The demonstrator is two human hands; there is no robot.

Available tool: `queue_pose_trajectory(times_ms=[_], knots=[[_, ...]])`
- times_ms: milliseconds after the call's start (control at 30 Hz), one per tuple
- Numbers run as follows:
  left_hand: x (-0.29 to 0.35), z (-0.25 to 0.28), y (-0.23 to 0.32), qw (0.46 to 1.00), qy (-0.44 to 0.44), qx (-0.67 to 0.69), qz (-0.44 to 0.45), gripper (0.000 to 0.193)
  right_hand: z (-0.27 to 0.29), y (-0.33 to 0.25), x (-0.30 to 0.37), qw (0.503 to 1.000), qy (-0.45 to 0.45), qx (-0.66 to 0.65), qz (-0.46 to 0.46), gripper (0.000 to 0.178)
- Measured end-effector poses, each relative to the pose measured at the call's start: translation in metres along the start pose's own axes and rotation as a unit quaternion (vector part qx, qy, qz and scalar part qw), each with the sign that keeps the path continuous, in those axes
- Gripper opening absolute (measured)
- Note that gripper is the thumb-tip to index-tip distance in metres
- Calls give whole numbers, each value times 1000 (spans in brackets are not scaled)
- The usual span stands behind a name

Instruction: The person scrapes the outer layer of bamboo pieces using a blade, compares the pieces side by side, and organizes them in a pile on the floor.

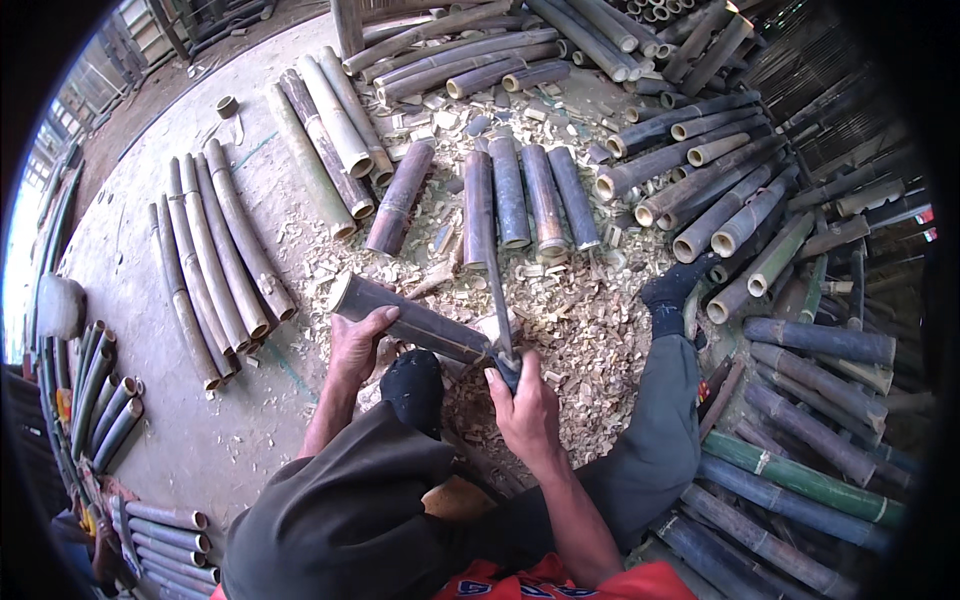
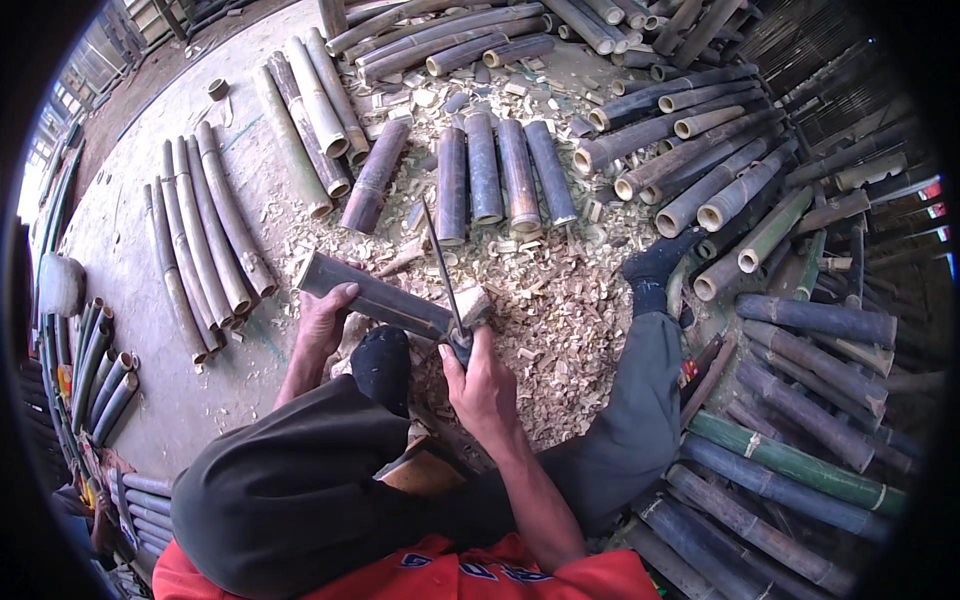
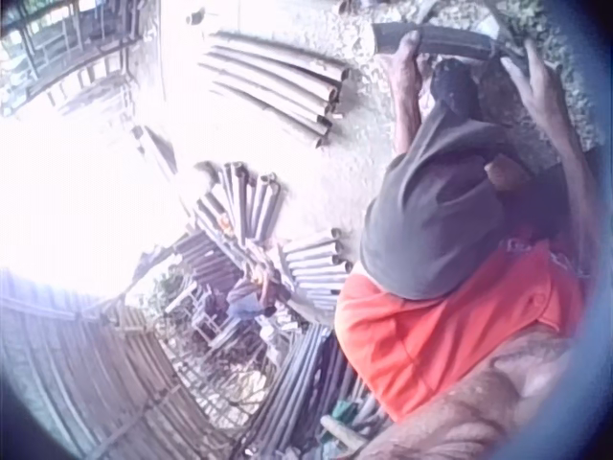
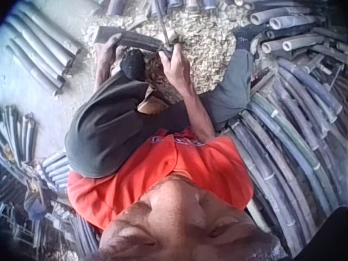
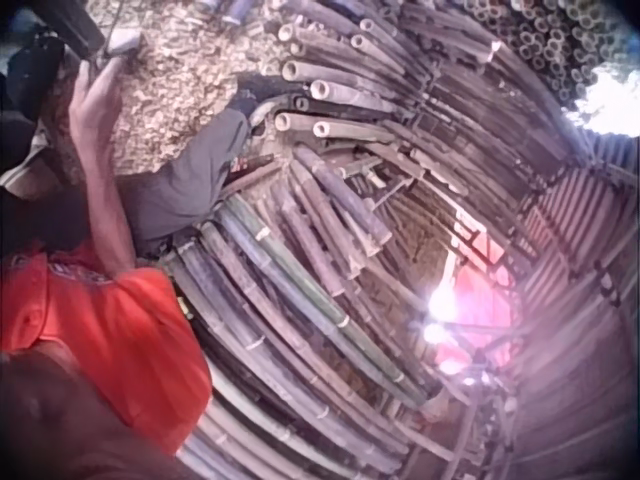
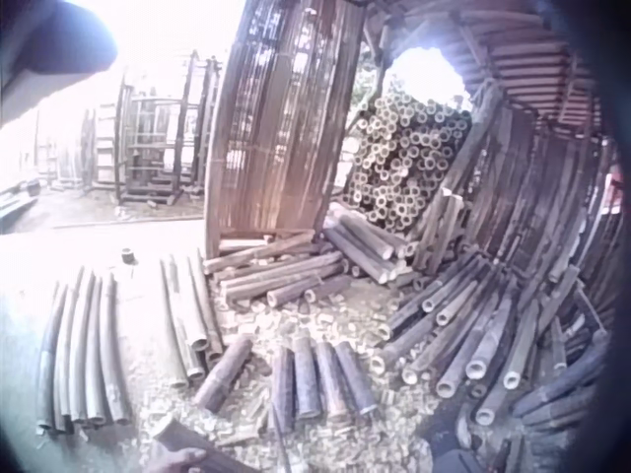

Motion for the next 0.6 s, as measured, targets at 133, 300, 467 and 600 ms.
queue_pose_trajectory(times_ms=[133,300,467,600], knots=[[-4,8,6,997,-7,-72,40,47,-12,-3,-10,989,-95,72,-89,35],[-5,-1,-3,996,90,25,-9,46,-7,4,-14,978,-123,100,-134,36],[-9,-3,-5,992,116,-2,-45,41,-3,-5,-2,999,-24,-3,-21,33],[-14,-3,-3,998,57,-19,-28,38,-18,-1,-17,962,-179,159,-130,32]])
Point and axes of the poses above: each hand's wrist, its own x-axis away from the middle knuckle, its own z-axis out of the back of the hand, y = z × x, the point moved 2 cm from there along -x, towards the middle knuckle, and after that the axes turned 13 degrees about x, right-handed, at the moved point
